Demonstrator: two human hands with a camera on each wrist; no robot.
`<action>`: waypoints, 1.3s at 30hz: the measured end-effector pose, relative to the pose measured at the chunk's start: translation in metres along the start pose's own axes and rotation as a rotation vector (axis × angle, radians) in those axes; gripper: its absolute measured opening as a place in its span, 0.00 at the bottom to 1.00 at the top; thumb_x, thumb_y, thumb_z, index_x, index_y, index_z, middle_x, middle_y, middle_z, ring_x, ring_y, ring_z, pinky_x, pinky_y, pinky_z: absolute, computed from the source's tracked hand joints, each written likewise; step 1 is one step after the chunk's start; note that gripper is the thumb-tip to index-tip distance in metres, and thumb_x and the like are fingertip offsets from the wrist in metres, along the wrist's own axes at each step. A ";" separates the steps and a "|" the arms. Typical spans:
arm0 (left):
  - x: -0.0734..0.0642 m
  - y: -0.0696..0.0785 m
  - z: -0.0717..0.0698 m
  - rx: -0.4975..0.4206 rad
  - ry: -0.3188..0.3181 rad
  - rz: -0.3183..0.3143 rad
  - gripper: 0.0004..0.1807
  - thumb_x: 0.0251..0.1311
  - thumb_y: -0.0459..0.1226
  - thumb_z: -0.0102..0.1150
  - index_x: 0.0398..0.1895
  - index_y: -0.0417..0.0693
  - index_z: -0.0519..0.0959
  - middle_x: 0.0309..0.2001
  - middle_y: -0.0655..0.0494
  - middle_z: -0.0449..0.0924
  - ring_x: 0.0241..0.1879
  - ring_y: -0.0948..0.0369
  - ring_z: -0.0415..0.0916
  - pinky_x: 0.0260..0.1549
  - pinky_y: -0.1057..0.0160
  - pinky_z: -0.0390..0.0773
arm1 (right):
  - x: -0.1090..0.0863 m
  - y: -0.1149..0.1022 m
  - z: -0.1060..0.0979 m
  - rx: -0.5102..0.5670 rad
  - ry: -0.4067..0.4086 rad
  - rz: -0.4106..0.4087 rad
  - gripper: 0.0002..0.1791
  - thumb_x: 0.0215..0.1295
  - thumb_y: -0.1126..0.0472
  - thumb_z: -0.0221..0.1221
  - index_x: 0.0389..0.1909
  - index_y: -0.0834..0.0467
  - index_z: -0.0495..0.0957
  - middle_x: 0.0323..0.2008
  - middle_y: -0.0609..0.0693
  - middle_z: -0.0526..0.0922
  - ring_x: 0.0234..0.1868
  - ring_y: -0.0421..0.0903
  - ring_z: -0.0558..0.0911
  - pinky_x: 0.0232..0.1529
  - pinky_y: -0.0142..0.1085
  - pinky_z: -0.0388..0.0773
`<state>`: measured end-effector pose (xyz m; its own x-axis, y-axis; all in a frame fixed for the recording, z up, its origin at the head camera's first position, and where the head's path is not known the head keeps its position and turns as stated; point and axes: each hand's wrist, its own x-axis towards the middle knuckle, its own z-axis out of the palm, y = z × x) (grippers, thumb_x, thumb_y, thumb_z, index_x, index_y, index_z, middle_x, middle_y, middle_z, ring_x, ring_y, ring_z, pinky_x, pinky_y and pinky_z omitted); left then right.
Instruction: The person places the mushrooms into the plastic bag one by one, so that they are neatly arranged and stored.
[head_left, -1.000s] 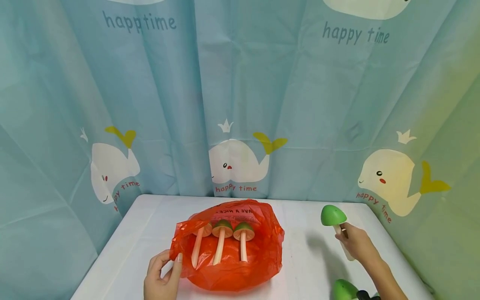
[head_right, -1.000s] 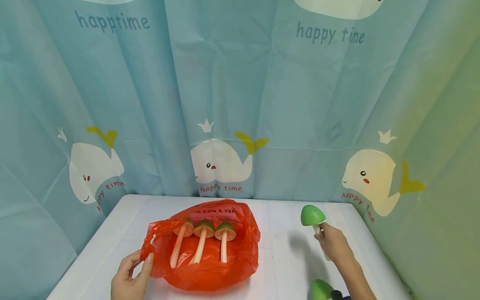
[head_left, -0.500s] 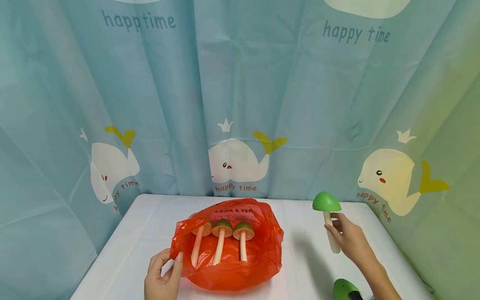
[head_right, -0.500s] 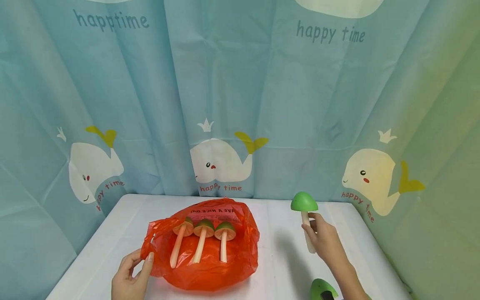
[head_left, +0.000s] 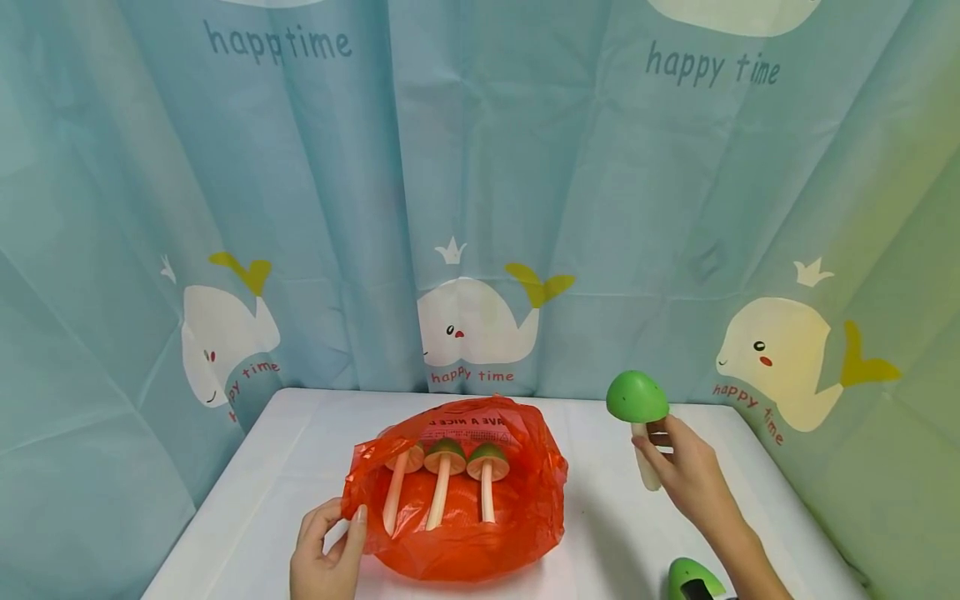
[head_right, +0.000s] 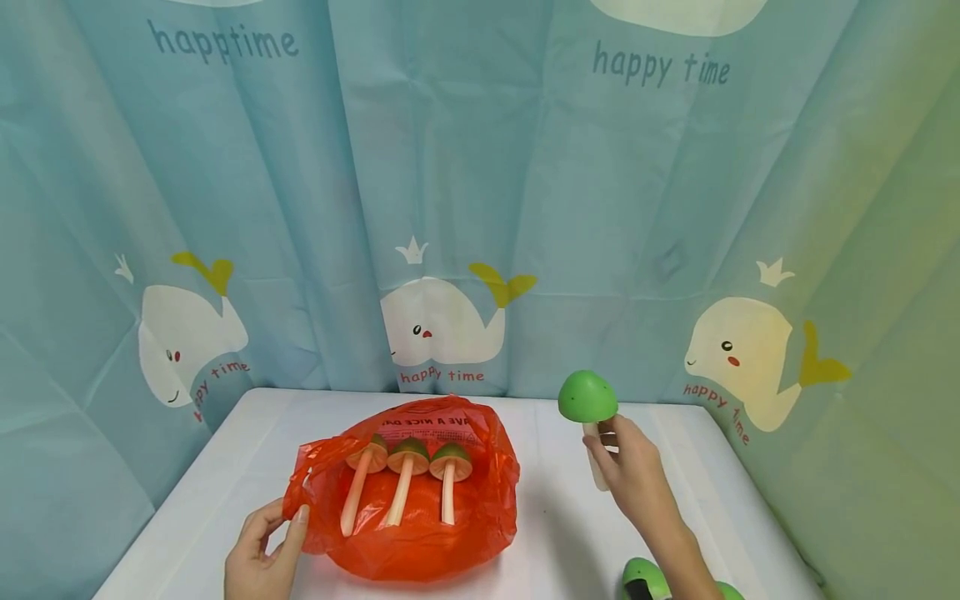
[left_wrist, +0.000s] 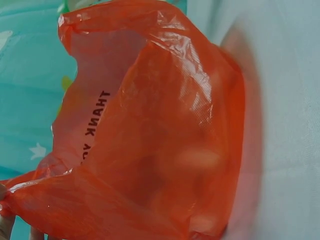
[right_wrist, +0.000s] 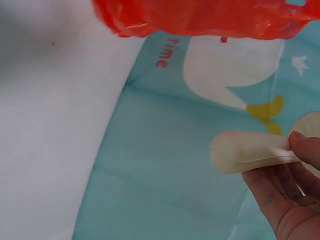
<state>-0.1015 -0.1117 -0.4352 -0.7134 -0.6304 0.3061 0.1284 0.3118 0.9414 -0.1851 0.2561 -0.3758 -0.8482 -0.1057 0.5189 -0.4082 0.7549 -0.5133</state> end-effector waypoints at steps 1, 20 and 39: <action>0.000 0.000 0.000 0.000 0.001 0.003 0.06 0.49 0.28 0.59 0.31 0.34 0.75 0.36 0.54 0.70 0.36 0.67 0.67 0.29 0.56 0.76 | 0.001 -0.003 0.000 0.004 0.006 -0.007 0.09 0.55 0.61 0.59 0.36 0.54 0.72 0.32 0.41 0.77 0.36 0.43 0.79 0.35 0.37 0.75; 0.000 0.001 0.000 -0.016 -0.004 0.001 0.06 0.50 0.30 0.59 0.31 0.34 0.75 0.37 0.54 0.70 0.36 0.67 0.67 0.27 0.58 0.77 | 0.007 -0.046 0.006 0.146 0.039 -0.103 0.10 0.53 0.61 0.60 0.36 0.51 0.72 0.31 0.39 0.77 0.36 0.38 0.79 0.35 0.31 0.76; 0.000 -0.001 0.001 -0.018 0.009 0.008 0.06 0.49 0.29 0.59 0.30 0.35 0.76 0.35 0.55 0.71 0.35 0.67 0.68 0.26 0.63 0.78 | 0.012 -0.097 0.025 0.300 -0.014 -0.205 0.17 0.53 0.64 0.60 0.44 0.50 0.70 0.37 0.40 0.74 0.39 0.38 0.76 0.36 0.29 0.75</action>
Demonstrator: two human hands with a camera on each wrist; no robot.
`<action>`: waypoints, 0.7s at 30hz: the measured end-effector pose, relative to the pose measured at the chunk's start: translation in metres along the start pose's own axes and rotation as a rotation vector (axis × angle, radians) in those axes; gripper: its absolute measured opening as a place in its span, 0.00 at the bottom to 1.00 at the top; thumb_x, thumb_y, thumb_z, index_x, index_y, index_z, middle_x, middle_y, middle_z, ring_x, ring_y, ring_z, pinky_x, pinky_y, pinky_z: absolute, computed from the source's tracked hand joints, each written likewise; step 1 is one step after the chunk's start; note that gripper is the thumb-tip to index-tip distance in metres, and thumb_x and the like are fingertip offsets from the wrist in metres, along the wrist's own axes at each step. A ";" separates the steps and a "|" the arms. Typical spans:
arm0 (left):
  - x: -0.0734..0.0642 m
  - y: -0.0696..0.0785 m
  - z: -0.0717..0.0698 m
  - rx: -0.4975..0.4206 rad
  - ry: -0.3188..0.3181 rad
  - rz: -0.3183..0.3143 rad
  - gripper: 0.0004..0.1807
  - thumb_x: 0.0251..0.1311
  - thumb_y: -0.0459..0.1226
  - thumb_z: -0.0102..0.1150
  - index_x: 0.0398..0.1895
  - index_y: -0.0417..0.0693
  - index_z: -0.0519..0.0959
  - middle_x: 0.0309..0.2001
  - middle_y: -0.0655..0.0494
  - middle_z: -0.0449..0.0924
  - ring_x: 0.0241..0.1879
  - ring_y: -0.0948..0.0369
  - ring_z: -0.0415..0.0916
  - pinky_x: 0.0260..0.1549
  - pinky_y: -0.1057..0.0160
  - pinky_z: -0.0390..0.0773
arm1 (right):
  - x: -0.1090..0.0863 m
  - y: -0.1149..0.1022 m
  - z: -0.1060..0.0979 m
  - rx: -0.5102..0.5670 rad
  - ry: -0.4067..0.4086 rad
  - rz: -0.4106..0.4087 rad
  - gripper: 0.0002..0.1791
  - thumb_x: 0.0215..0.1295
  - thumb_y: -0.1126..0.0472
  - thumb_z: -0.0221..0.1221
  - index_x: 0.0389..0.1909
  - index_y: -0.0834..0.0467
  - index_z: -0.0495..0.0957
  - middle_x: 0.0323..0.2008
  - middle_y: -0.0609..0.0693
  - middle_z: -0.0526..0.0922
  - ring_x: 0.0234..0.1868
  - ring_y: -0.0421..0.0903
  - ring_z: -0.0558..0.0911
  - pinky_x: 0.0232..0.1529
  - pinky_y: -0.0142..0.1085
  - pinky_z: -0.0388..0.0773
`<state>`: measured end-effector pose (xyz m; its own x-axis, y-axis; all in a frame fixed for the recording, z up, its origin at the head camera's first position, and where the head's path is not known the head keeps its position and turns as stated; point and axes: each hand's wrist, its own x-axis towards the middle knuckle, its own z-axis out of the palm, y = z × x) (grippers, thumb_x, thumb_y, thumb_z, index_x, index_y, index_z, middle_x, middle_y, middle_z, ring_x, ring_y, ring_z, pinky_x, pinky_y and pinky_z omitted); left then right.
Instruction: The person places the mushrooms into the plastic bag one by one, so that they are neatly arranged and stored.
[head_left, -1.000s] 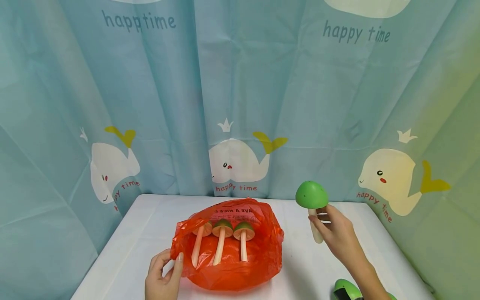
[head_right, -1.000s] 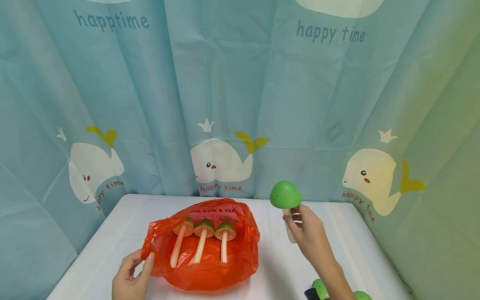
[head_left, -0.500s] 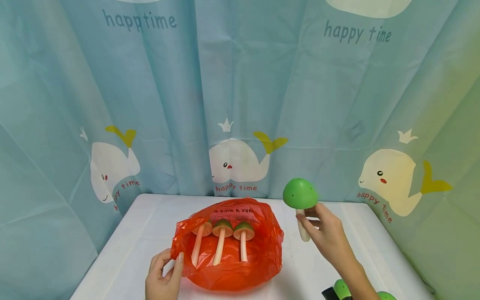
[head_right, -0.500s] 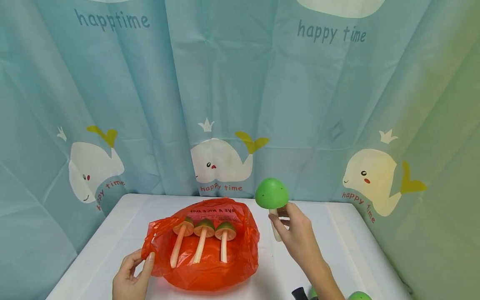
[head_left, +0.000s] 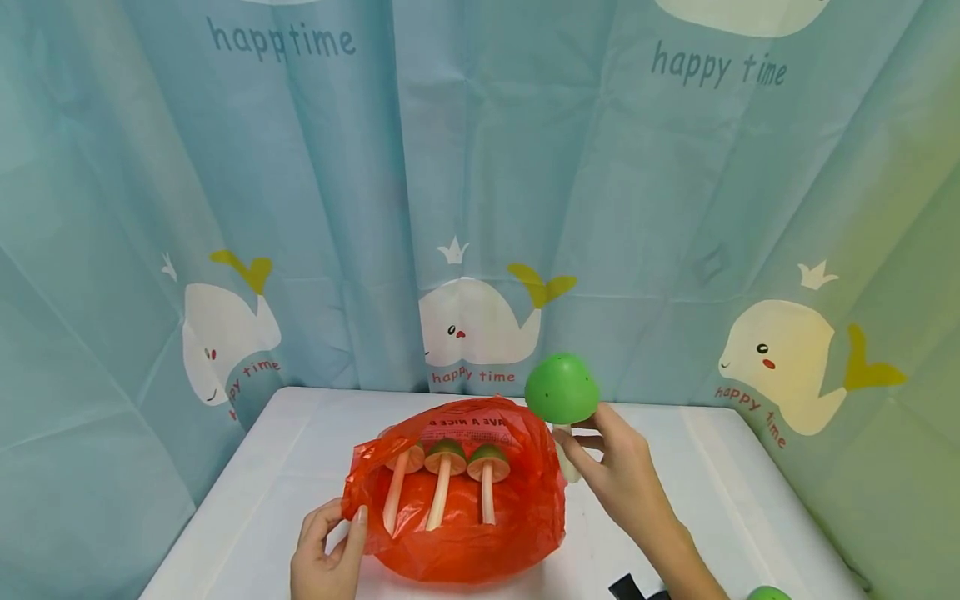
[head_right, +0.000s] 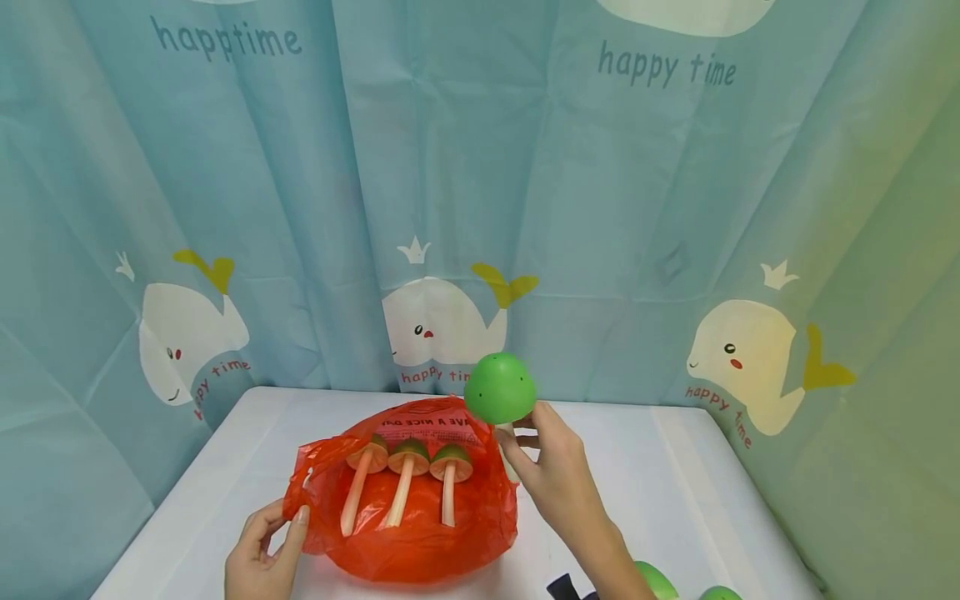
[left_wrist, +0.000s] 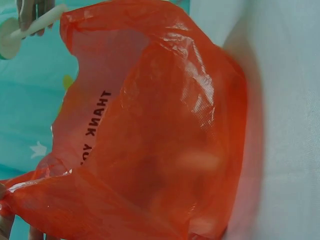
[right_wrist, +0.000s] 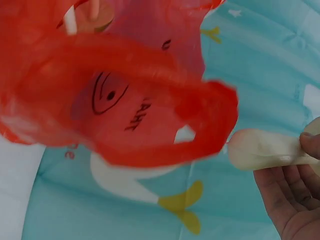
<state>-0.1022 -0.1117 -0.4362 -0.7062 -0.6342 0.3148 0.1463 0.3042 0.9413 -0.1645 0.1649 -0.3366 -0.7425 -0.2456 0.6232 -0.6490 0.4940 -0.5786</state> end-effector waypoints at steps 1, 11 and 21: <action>0.000 0.000 0.000 -0.001 -0.002 -0.005 0.06 0.49 0.29 0.59 0.30 0.35 0.76 0.35 0.55 0.71 0.35 0.67 0.68 0.26 0.62 0.78 | 0.000 -0.002 0.002 0.002 0.000 -0.010 0.18 0.52 0.65 0.60 0.44 0.50 0.70 0.37 0.41 0.74 0.39 0.38 0.76 0.36 0.29 0.76; -0.001 0.003 0.002 -0.001 -0.025 -0.036 0.07 0.51 0.31 0.59 0.31 0.35 0.75 0.38 0.54 0.70 0.37 0.66 0.68 0.28 0.61 0.77 | -0.004 -0.021 0.031 0.087 -0.007 -0.090 0.23 0.49 0.71 0.60 0.46 0.49 0.70 0.39 0.39 0.74 0.40 0.38 0.76 0.35 0.33 0.77; -0.001 -0.007 0.003 -0.048 -0.031 -0.016 0.09 0.52 0.34 0.58 0.31 0.35 0.74 0.38 0.50 0.69 0.39 0.58 0.68 0.27 0.63 0.77 | 0.000 -0.032 0.045 0.125 -0.028 -0.169 0.26 0.48 0.73 0.59 0.50 0.54 0.68 0.42 0.45 0.74 0.41 0.41 0.76 0.39 0.32 0.75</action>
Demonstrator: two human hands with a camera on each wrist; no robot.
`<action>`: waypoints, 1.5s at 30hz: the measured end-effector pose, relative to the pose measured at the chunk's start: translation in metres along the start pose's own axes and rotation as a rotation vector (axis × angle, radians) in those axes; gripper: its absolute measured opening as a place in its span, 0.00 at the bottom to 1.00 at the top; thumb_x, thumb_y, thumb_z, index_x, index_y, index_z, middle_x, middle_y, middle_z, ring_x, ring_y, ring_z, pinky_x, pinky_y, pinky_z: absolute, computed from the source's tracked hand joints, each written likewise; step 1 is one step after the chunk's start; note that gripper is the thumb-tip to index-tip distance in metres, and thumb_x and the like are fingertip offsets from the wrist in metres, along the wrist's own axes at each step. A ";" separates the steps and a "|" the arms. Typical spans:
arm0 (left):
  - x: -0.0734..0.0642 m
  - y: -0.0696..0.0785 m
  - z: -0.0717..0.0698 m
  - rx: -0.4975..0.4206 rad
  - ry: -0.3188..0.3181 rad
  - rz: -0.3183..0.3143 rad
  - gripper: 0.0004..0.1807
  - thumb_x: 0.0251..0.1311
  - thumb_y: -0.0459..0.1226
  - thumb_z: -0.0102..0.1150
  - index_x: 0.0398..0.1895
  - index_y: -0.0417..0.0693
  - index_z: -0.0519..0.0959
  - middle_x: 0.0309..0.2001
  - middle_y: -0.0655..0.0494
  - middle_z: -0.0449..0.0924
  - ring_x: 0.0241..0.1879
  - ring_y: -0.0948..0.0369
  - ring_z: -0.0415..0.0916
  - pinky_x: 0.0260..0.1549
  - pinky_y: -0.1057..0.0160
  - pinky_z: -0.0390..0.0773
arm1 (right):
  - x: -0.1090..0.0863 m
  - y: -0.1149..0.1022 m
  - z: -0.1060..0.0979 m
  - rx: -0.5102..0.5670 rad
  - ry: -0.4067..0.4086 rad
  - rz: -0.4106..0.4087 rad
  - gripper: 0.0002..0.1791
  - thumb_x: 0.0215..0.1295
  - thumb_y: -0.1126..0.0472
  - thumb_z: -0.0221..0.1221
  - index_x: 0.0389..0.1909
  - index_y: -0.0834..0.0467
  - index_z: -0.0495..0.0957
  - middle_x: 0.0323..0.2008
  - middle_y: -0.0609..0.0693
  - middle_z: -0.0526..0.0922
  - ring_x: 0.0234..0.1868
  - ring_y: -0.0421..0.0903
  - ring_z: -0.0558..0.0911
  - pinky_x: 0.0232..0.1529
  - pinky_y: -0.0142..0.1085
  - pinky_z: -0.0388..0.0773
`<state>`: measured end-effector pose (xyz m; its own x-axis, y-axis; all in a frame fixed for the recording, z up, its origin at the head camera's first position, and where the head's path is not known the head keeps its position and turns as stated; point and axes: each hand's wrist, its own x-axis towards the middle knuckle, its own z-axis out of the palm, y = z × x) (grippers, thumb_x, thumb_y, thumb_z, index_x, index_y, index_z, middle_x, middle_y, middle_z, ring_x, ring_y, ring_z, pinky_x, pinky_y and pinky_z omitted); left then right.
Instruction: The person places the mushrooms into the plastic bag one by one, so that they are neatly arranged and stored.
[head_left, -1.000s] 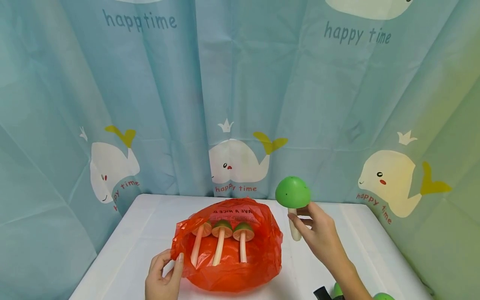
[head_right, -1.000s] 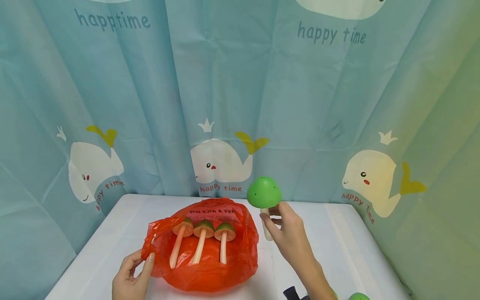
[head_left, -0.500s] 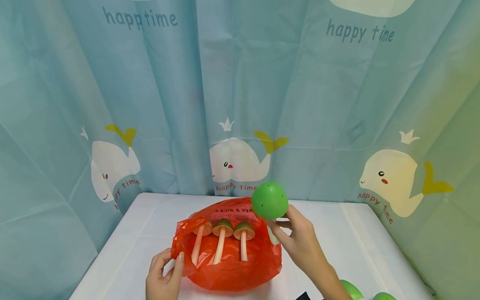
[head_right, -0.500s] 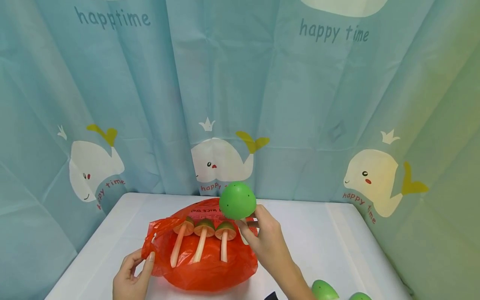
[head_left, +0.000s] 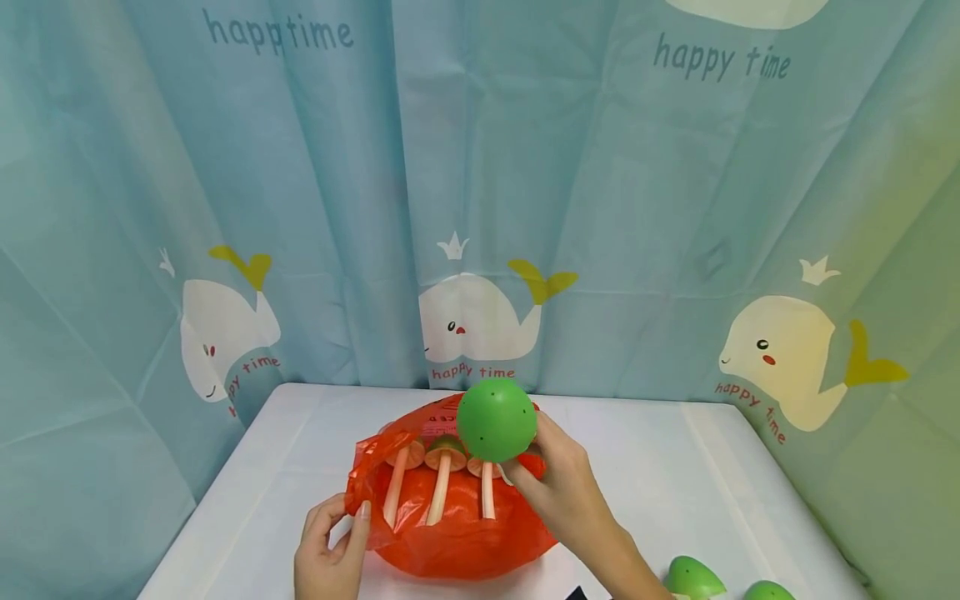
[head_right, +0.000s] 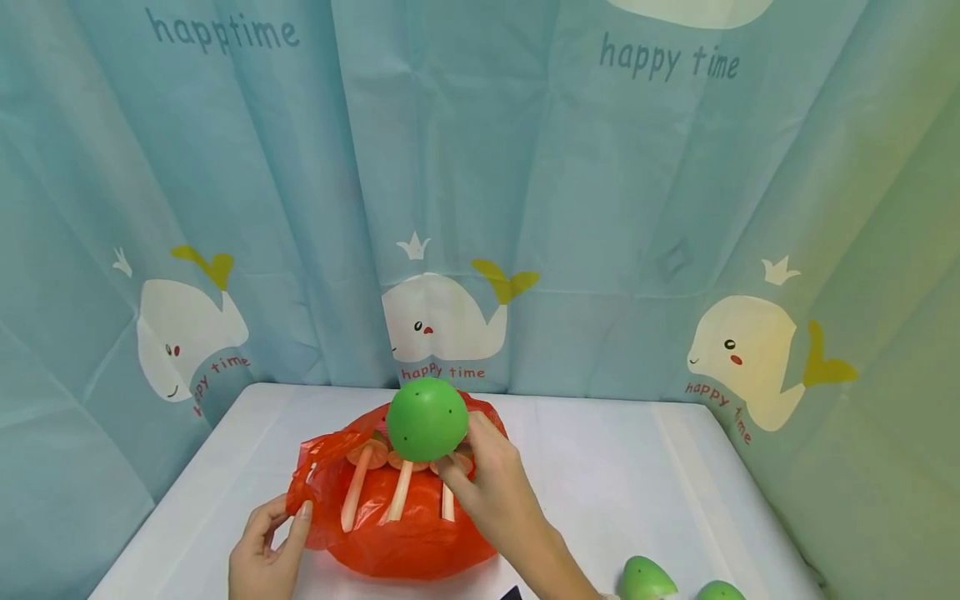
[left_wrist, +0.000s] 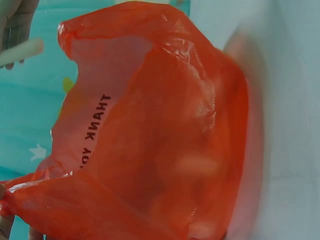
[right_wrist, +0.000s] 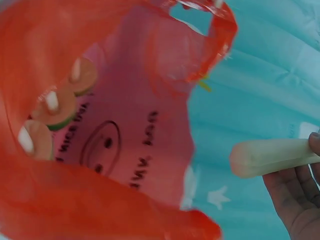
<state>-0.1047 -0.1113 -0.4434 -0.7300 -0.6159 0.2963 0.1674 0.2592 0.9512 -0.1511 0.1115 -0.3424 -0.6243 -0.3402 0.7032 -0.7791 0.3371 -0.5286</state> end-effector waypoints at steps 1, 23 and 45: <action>0.000 0.001 0.000 -0.005 0.001 0.002 0.08 0.52 0.33 0.58 0.31 0.35 0.74 0.37 0.50 0.70 0.38 0.58 0.68 0.27 0.64 0.77 | 0.000 0.001 0.003 0.004 -0.012 0.004 0.26 0.48 0.73 0.59 0.49 0.53 0.69 0.42 0.44 0.74 0.41 0.40 0.76 0.39 0.32 0.75; -0.001 0.011 -0.003 0.043 0.023 0.001 0.06 0.51 0.29 0.58 0.31 0.35 0.75 0.37 0.56 0.70 0.37 0.67 0.68 0.29 0.61 0.77 | -0.020 0.037 0.066 -0.014 -0.141 0.067 0.15 0.53 0.69 0.57 0.41 0.53 0.70 0.31 0.42 0.71 0.32 0.36 0.73 0.30 0.24 0.74; -0.001 0.001 -0.001 -0.029 0.035 0.057 0.06 0.50 0.30 0.59 0.30 0.33 0.75 0.37 0.51 0.70 0.38 0.62 0.69 0.26 0.68 0.77 | -0.020 0.060 0.098 -0.289 -0.356 0.126 0.09 0.50 0.64 0.63 0.27 0.59 0.71 0.20 0.42 0.65 0.22 0.35 0.65 0.21 0.19 0.64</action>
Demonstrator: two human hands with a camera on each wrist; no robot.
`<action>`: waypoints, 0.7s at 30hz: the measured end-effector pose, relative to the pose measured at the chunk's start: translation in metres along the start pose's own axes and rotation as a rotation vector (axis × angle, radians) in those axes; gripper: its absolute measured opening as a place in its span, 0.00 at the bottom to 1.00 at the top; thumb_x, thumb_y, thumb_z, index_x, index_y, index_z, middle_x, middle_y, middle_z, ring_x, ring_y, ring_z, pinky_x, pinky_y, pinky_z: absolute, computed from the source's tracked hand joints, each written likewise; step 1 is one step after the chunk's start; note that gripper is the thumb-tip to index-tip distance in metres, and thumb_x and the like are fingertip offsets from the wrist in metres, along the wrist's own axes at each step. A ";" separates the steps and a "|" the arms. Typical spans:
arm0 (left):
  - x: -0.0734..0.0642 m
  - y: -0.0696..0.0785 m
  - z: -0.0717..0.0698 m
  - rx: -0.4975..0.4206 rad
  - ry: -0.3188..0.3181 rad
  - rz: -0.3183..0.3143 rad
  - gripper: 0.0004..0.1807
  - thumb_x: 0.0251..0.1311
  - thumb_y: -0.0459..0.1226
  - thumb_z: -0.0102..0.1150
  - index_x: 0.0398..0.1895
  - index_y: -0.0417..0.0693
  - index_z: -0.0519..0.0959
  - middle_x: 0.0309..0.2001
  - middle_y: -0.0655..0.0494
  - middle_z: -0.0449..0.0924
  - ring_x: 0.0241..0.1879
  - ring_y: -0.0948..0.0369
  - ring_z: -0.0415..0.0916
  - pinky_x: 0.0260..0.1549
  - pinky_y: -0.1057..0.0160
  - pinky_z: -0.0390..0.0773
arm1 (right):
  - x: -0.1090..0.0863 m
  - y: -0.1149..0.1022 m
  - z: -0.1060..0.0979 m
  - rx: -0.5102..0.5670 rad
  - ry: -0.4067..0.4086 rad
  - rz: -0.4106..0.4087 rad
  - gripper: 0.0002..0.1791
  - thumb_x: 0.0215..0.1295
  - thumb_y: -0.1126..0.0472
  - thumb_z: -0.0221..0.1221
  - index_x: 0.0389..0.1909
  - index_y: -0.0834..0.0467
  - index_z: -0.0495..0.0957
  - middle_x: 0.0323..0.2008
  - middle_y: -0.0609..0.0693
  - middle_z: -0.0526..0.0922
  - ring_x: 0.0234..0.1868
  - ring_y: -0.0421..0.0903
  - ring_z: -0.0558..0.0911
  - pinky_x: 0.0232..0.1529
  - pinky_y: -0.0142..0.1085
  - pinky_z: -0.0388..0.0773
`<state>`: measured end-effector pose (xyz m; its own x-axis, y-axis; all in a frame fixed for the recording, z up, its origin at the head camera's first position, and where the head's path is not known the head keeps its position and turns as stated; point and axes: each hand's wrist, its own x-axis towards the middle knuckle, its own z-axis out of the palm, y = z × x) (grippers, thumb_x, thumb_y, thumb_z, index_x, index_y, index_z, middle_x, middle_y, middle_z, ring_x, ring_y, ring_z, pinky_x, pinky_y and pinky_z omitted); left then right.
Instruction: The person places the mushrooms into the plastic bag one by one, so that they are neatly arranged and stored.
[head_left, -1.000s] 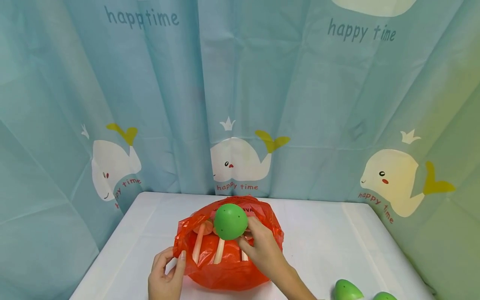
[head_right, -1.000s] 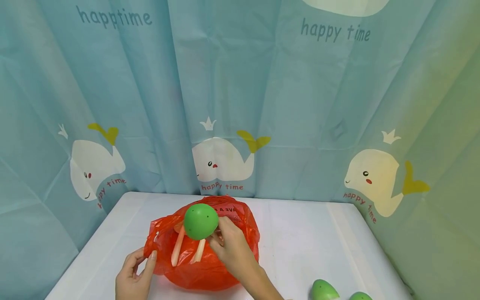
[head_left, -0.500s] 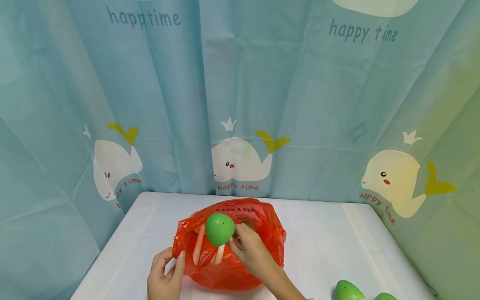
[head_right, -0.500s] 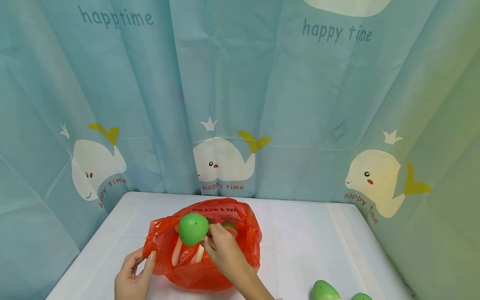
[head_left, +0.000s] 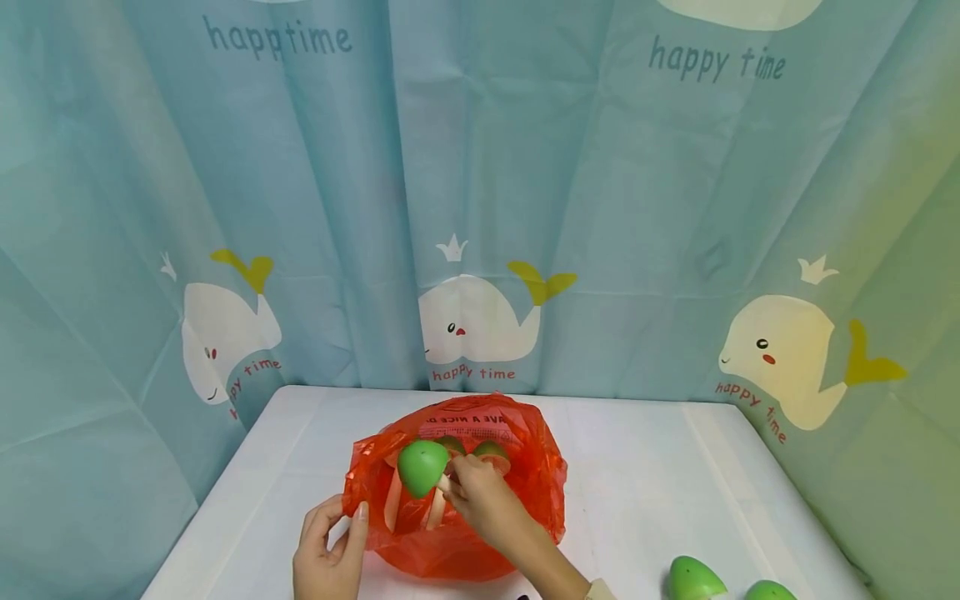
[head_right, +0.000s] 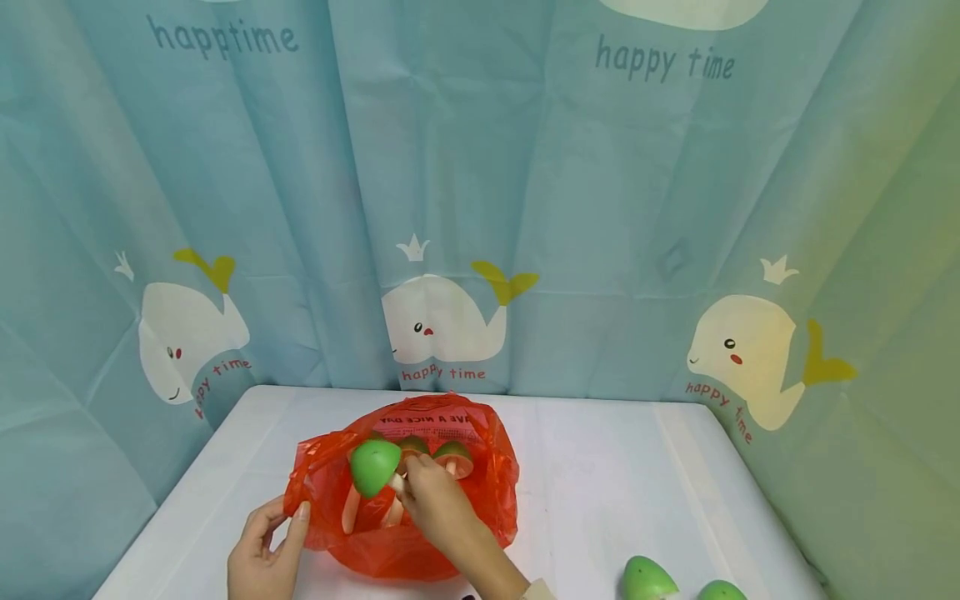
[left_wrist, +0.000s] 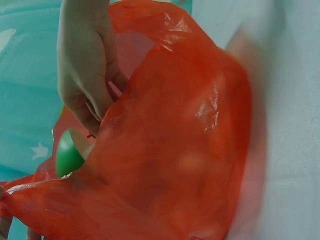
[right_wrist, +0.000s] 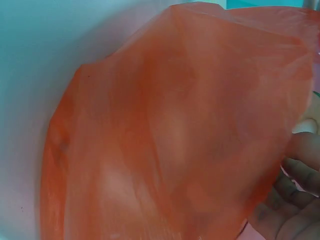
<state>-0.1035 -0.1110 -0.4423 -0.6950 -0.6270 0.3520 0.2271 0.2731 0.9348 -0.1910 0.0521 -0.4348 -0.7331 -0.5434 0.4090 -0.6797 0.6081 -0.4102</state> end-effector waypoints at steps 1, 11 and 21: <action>0.000 0.005 0.000 0.033 -0.001 -0.015 0.07 0.51 0.31 0.58 0.30 0.33 0.74 0.37 0.52 0.70 0.38 0.62 0.69 0.27 0.67 0.76 | 0.001 0.000 0.001 -0.009 -0.011 0.006 0.09 0.50 0.64 0.63 0.27 0.59 0.71 0.20 0.42 0.65 0.22 0.35 0.65 0.21 0.19 0.65; 0.001 0.008 -0.003 0.009 0.012 -0.023 0.05 0.49 0.26 0.58 0.30 0.33 0.74 0.37 0.55 0.69 0.37 0.66 0.68 0.26 0.78 0.73 | 0.008 -0.005 0.013 -0.060 -0.114 0.062 0.07 0.50 0.62 0.62 0.27 0.53 0.73 0.21 0.39 0.66 0.23 0.33 0.69 0.33 0.48 0.67; 0.003 0.009 -0.008 -0.020 0.028 0.039 0.05 0.47 0.23 0.58 0.29 0.30 0.74 0.36 0.57 0.69 0.38 0.68 0.69 0.27 0.78 0.73 | 0.011 -0.004 0.032 -0.066 -0.221 0.048 0.07 0.49 0.65 0.61 0.29 0.56 0.74 0.24 0.42 0.70 0.22 0.33 0.69 0.20 0.24 0.66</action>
<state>-0.0985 -0.1162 -0.4326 -0.6658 -0.6368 0.3888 0.2670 0.2832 0.9212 -0.1969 0.0251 -0.4547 -0.7569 -0.6226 0.1987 -0.6464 0.6686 -0.3675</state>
